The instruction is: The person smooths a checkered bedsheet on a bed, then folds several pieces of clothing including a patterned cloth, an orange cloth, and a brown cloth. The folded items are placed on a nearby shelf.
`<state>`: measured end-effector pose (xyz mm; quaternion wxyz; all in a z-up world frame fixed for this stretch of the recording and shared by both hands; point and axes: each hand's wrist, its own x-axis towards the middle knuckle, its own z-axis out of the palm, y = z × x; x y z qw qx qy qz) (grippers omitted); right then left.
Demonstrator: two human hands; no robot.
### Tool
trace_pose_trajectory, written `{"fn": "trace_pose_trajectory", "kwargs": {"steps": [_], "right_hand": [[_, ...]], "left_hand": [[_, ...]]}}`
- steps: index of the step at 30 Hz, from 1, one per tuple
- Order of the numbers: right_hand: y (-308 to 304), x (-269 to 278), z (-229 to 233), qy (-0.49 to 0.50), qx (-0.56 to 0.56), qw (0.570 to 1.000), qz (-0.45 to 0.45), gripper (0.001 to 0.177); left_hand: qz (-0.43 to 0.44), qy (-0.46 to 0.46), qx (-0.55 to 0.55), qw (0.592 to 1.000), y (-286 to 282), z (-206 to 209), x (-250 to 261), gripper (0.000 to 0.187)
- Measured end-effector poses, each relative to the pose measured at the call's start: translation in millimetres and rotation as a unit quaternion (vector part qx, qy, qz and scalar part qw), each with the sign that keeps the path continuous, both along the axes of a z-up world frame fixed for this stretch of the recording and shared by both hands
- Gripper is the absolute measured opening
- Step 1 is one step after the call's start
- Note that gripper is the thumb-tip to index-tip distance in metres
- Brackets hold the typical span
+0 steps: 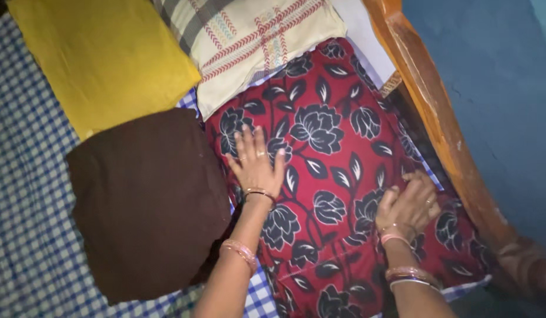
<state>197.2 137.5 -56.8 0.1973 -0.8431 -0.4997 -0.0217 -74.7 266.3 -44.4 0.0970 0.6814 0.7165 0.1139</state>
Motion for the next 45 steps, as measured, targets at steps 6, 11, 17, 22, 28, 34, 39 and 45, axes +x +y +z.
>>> {"fn": "trace_pose_trajectory", "kwargs": {"steps": [6, 11, 17, 22, 28, 34, 39, 45], "right_hand": [[0.8, -2.9, 0.6, 0.026, 0.021, 0.999, 0.007, 0.038], [-8.4, 4.5, -8.4, 0.012, 0.031, 0.999, 0.014, 0.035], [-3.0, 5.7, -9.7, 0.013, 0.058, 0.998, 0.024, 0.028], [-4.8, 6.5, -16.0, 0.011, 0.044, 0.999, 0.023, 0.028], [-9.6, 14.6, -36.1, -0.031, 0.050, 0.998, 0.035, 0.029], [-9.9, 17.2, -27.5, -0.023, 0.052, 0.997, 0.060, 0.028], [-38.0, -35.9, 22.3, -0.003, 0.129, 0.969, 0.212, 0.022], [-92.9, -135.0, 59.9, 0.131, -0.017, 0.853, 0.504, 0.029]], "left_hand": [[0.022, 0.031, -0.043, 0.998, 19.7, 2.6, -10.4, 0.086], [0.030, -0.022, -0.103, 0.994, 46.1, 20.1, -18.8, 0.080], [-0.042, -0.072, -0.032, 0.996, -86.1, 47.4, 42.7, 0.079], [-0.112, -0.039, -0.045, 0.992, -182.1, 33.2, 68.0, 0.078], [-0.122, -0.030, -0.031, 0.992, -173.5, 18.9, 58.8, 0.079], [-0.128, -0.056, -0.025, 0.990, -175.8, 11.9, 57.0, 0.080], [-0.141, -0.242, -0.046, 0.959, -170.2, 3.1, 25.2, 0.060], [0.170, -0.326, 0.038, 0.929, -259.6, -12.9, -46.0, 0.033]]}}
